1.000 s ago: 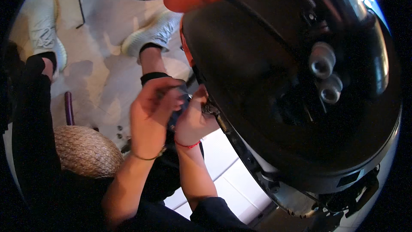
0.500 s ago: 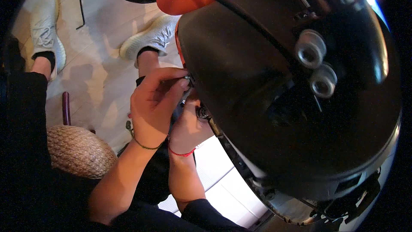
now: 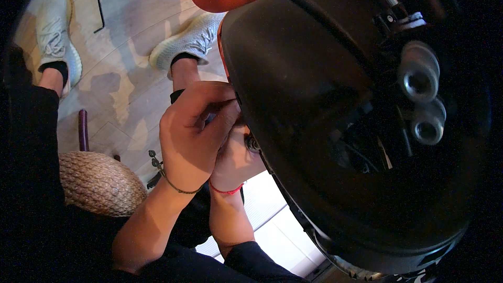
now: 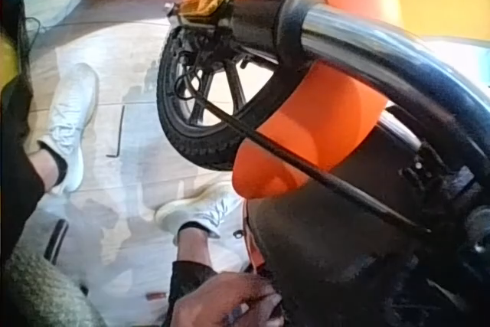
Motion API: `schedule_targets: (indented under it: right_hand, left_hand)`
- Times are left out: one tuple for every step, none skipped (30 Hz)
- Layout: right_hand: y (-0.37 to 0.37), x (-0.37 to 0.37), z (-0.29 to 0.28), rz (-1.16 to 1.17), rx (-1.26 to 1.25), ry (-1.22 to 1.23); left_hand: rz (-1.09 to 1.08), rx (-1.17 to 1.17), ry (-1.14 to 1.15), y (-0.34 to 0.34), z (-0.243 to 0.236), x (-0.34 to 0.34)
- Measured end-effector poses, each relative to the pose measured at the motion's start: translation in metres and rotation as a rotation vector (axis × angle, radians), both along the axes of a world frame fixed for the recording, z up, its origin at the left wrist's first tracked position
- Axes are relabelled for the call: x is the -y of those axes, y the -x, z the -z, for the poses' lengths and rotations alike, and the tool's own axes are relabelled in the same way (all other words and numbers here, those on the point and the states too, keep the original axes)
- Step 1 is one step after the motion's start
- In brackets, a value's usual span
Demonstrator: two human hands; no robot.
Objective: Repairing a motorcycle by removing or installing fairing screws with a screwdriver.
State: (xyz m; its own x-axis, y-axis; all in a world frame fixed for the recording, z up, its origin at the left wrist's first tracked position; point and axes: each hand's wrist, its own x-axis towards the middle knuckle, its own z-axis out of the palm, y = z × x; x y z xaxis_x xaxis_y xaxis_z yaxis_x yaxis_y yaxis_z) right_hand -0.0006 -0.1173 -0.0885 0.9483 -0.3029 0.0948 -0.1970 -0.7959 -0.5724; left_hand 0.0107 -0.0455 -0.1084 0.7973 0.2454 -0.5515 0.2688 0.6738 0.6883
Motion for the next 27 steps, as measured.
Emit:
schedule_targets:
  right_hand:
    - [-0.0006,0.0005,-0.0009,-0.003,0.0,0.002]
    - [-0.0005,0.0017,-0.0017,-0.005,0.0,0.004]
    - [-0.0009,0.0006,-0.0022,-0.007,0.001,0.0]
    - [-0.0011,0.0002,-0.0025,-0.008,0.001,-0.002]
    - [-0.0011,0.0005,-0.0027,-0.008,0.0,-0.002]
    - [-0.0011,0.0002,-0.0027,-0.008,0.0,-0.004]
    - [-0.0011,0.0004,-0.0025,-0.009,-0.001,-0.005]
    - [-0.0009,0.0008,-0.0023,-0.009,-0.002,-0.005]
    - [-0.0008,0.0003,-0.002,-0.009,-0.004,-0.008]
    - [-0.0005,-0.0001,-0.0015,-0.009,-0.006,-0.011]
    - [0.0,-0.0008,-0.0009,-0.009,-0.009,-0.014]
    - [0.0002,-0.0006,-0.0006,-0.01,-0.011,-0.015]
    - [0.0006,-0.0007,-0.0001,-0.011,-0.014,-0.017]
    - [0.0012,-0.0009,0.0006,-0.011,-0.017,-0.02]
    - [0.001,0.0014,0.0,-0.014,-0.017,-0.014]
    - [0.0008,0.0037,-0.0005,-0.017,-0.017,-0.008]
    - [0.0007,0.0062,-0.0011,-0.019,-0.017,-0.002]
    - [0.0018,0.0054,-0.0002,-0.017,-0.019,-0.008]
    - [0.0029,0.0048,0.0005,-0.015,-0.021,-0.013]
    - [0.0039,0.0045,0.0012,-0.013,-0.023,-0.017]
    - [0.0041,0.005,0.0008,-0.014,-0.024,-0.016]
    - [0.0043,0.0056,0.0004,-0.014,-0.026,-0.015]
    - [0.0044,0.0063,-0.0001,-0.015,-0.027,-0.013]
    - [0.0044,0.0052,0.0003,-0.014,-0.029,-0.018]
    - [0.0043,0.004,0.0008,-0.013,-0.031,-0.023]
    - [0.0042,0.0026,0.0013,-0.013,-0.032,-0.029]
    - [0.0045,0.0028,0.0012,-0.013,-0.033,-0.028]
  left_hand:
    - [-0.007,-0.011,0.013,-0.0015,-0.0027,-0.0005]
    - [-0.013,-0.022,0.028,-0.0024,-0.0041,0.0002]
    - [-0.013,-0.021,0.024,-0.0026,-0.0043,-0.0011]
    - [-0.011,-0.01,-0.016,-0.0024,-0.0036,-0.0014]
    - [-0.008,0.0,-0.055,-0.0022,-0.0029,-0.0012]
    - [-0.007,0.001,-0.058,-0.0018,-0.0028,-0.0017]
    - [0.006,-0.013,-0.05,-0.0011,-0.0028,-0.0018]
    - [0.018,-0.027,-0.041,-0.0006,-0.0027,-0.0016]
    - [0.019,-0.029,-0.043,-0.0011,-0.0031,-0.0027]
    - [0.008,-0.02,-0.086,-0.002,-0.0039,-0.0039]
    - [-0.002,-0.013,-0.128,-0.0025,-0.0044,-0.0049]
    - [-0.002,-0.014,-0.129,-0.0027,-0.005,-0.0043]
    - [-0.008,-0.006,-0.174,-0.0025,-0.0056,-0.0037]
    - [-0.012,0.002,-0.219,-0.0021,-0.0055,-0.0039]
    - [-0.015,0.003,-0.213,-0.0025,-0.0054,-0.0023]
    - [-0.01,0.024,-0.234,-0.0028,-0.0051,-0.0012]
    - [-0.005,0.045,-0.255,-0.0031,-0.005,0.0004]
    - [-0.002,0.044,-0.261,-0.0027,-0.005,-0.0007]
    - [-0.005,0.038,-0.259,-0.0024,-0.0055,-0.0013]
    - [-0.008,0.032,-0.256,-0.0022,-0.0059,-0.0017]
    - [-0.008,0.031,-0.255,-0.0023,-0.0065,-0.0009]
    - [-0.008,0.012,-0.219,-0.0026,-0.0071,-0.0003]
    - [-0.008,-0.008,-0.183,-0.0028,-0.0078,0.0004]
    - [-0.006,-0.009,-0.187,-0.0028,-0.0083,-0.0009]
    - [-0.003,-0.025,-0.146,-0.0025,-0.0091,-0.0023]
    - [-0.001,-0.041,-0.107,-0.0025,-0.0097,-0.0039]
    - [0.0,-0.041,-0.105,-0.0026,-0.0102,-0.0037]
